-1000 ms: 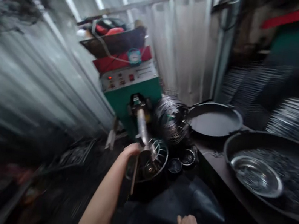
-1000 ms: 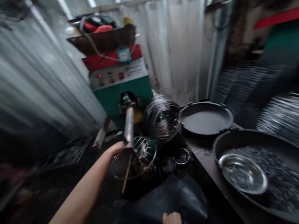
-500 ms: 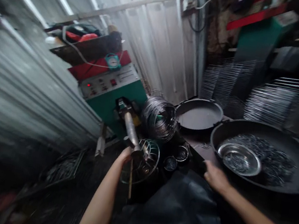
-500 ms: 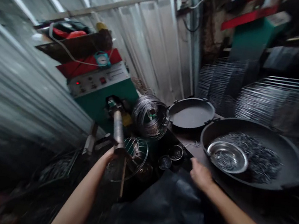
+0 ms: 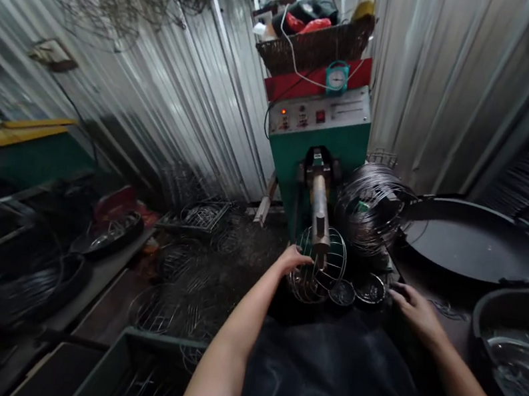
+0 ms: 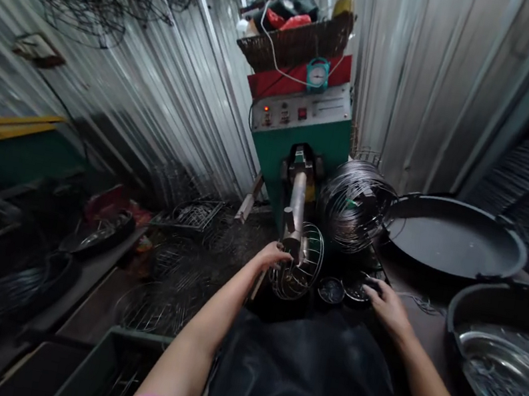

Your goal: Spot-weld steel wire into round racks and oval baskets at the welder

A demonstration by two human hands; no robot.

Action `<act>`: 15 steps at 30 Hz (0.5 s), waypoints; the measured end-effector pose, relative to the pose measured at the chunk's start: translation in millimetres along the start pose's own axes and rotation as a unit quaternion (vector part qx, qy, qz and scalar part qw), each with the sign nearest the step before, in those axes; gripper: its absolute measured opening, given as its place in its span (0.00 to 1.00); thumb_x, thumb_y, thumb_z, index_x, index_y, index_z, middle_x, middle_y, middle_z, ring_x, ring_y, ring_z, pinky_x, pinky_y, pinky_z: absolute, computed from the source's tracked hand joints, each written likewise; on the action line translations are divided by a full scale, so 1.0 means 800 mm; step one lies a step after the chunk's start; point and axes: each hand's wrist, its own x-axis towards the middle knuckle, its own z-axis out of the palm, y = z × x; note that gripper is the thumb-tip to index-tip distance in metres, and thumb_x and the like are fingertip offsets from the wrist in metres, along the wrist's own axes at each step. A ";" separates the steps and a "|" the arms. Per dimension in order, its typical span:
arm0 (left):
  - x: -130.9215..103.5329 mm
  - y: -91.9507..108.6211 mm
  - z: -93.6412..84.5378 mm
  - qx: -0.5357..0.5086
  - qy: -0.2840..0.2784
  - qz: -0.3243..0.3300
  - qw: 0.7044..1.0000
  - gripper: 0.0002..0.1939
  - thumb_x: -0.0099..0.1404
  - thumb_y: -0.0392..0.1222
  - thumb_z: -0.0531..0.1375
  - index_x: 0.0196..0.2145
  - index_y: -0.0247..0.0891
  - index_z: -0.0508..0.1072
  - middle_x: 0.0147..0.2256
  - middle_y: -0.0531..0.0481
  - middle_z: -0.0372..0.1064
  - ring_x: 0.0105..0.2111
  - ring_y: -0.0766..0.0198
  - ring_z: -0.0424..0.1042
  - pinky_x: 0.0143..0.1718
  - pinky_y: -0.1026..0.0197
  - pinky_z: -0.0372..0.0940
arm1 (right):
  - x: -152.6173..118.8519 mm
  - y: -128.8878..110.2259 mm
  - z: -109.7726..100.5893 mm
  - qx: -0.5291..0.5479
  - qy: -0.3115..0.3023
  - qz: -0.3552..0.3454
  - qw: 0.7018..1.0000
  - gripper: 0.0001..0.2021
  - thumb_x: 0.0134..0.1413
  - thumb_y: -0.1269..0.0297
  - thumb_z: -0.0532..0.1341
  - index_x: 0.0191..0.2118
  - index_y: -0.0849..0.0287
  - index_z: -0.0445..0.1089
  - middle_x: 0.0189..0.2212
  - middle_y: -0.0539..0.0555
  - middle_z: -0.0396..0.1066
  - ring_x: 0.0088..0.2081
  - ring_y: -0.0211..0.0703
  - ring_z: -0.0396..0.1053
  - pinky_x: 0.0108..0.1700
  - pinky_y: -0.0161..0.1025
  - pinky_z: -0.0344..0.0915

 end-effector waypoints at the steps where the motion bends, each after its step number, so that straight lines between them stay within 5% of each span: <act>1: 0.001 -0.007 0.002 -0.036 -0.004 0.003 0.999 0.33 0.41 0.37 0.68 0.46 0.31 0.63 0.28 0.49 0.67 0.30 0.61 0.69 0.27 0.62 0.63 | 0.008 -0.016 0.015 0.044 -0.027 0.006 0.999 0.20 0.45 0.49 0.56 0.40 0.57 0.70 0.35 0.57 0.73 0.37 0.50 0.70 0.37 0.42 0.66; 7: 0.009 -0.036 0.000 -0.180 0.015 0.042 0.983 0.32 0.40 0.33 0.67 0.44 0.34 0.61 0.30 0.51 0.64 0.30 0.64 0.68 0.28 0.62 0.65 | 0.059 -0.081 0.058 0.140 -0.082 0.015 0.987 0.22 0.45 0.47 0.58 0.41 0.58 0.71 0.34 0.55 0.71 0.35 0.43 0.67 0.33 0.36 0.63; 15: 0.005 -0.075 0.009 -0.253 -0.063 0.012 0.965 0.31 0.37 0.32 0.66 0.40 0.36 0.61 0.30 0.54 0.63 0.29 0.67 0.68 0.29 0.63 0.64 | 0.064 -0.083 0.086 0.165 -0.137 0.031 0.976 0.24 0.39 0.43 0.62 0.36 0.58 0.73 0.32 0.54 0.71 0.34 0.42 0.66 0.37 0.38 0.62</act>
